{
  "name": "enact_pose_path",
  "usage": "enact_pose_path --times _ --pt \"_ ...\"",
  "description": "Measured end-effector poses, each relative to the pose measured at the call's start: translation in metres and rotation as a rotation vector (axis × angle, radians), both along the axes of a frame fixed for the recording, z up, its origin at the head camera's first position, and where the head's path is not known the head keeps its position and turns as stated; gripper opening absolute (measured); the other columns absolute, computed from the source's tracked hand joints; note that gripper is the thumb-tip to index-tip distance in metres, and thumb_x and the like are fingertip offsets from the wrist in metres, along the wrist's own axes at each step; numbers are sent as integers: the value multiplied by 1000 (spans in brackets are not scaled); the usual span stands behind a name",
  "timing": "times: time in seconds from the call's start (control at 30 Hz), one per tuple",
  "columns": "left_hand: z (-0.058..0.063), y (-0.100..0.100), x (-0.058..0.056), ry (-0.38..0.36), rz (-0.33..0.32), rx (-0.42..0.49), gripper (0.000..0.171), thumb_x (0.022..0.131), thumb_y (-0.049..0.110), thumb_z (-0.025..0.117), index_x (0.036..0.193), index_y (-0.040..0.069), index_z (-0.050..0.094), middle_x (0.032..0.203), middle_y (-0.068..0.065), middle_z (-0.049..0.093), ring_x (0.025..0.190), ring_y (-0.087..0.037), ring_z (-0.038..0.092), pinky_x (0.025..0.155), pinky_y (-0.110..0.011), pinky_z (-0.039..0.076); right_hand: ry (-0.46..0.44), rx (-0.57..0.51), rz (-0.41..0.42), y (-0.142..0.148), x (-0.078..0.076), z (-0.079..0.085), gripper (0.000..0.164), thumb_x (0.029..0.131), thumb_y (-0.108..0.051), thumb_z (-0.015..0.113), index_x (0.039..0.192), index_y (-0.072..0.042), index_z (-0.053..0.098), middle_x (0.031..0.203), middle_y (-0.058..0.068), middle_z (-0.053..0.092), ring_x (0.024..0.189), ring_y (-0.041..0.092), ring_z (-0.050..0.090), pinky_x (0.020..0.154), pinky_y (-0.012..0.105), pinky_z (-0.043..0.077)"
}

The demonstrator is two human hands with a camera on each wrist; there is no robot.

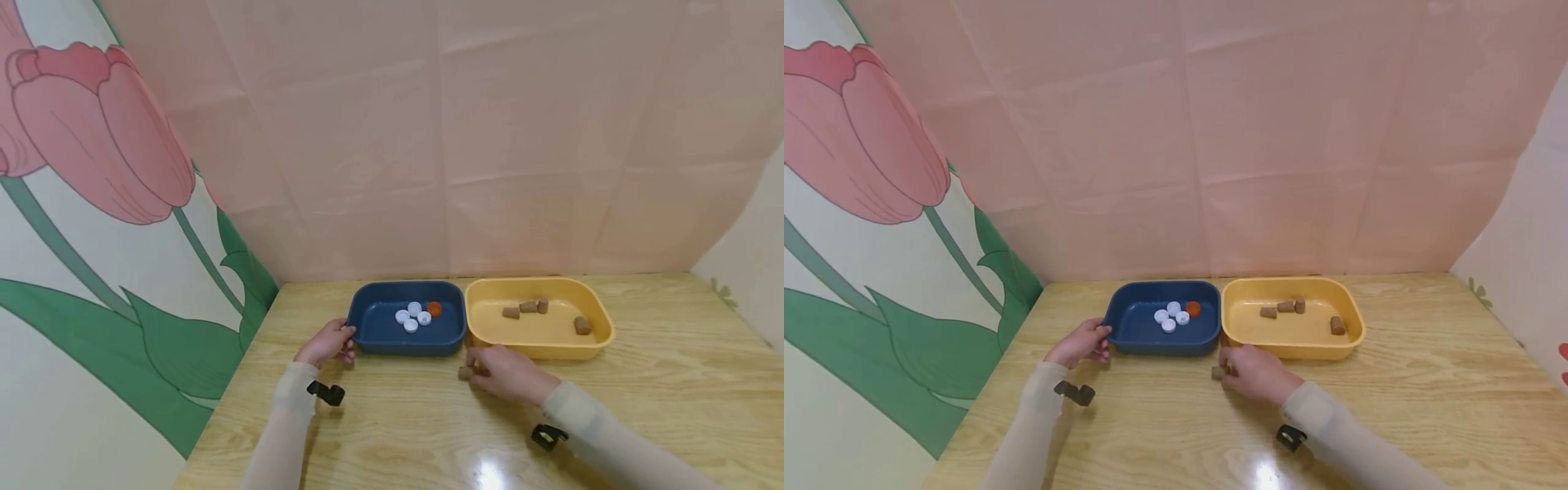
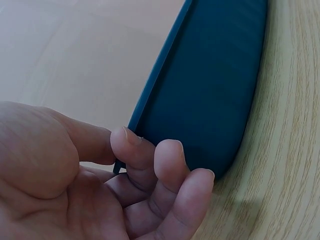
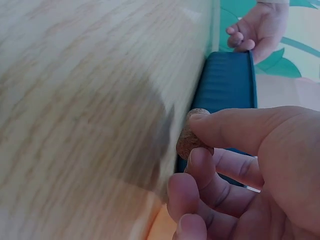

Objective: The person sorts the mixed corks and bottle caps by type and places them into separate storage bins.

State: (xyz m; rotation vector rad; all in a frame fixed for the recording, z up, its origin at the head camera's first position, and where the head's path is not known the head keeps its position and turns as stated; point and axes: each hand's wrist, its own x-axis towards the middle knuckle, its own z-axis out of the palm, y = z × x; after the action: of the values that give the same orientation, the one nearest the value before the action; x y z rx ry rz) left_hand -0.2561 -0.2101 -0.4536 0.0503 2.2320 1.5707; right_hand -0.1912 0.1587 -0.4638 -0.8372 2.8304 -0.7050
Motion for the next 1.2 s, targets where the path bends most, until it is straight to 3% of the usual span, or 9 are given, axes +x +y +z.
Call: enact_pose_path --times 0.23,0.5,0.67,0.9,1.2 --pt "3 0 0 2 -5 -4 36 109 12 37 137 -9 40 72 -4 49 62 -15 58 63 -34 59 42 -13 22 7 1 7 14 87 -15 75 97 -15 65 66 -13 52 56 2 45 48 22 39" --pt "2 0 -1 4 0 -6 36 109 12 38 138 -10 40 71 -3 49 61 -15 58 63 -35 59 78 -73 67 16 3 23 13 89 -9 72 99 -12 66 70 -11 58 56 0 45 48 21 39" --pt "3 0 -1 9 3 -9 38 109 12 37 141 -10 38 71 -3 49 61 -15 59 64 -35 59 54 -48 25 22 3 35 14 92 -13 70 104 -13 64 63 -12 51 53 2 42 46 22 36" --pt "3 1 0 11 -4 -9 36 109 11 37 139 -9 40 71 -3 49 61 -15 58 63 -35 59 110 -61 11 34 -1 50 11 94 -13 69 103 -13 63 59 -12 47 49 1 39 46 21 35" --pt "4 1 2 -9 4 -2 40 109 11 38 142 -10 37 71 -4 49 61 -15 59 63 -34 59 121 -46 -34 49 -7 63 10 96 -14 67 106 -11 65 66 -8 49 54 4 42 49 23 37"
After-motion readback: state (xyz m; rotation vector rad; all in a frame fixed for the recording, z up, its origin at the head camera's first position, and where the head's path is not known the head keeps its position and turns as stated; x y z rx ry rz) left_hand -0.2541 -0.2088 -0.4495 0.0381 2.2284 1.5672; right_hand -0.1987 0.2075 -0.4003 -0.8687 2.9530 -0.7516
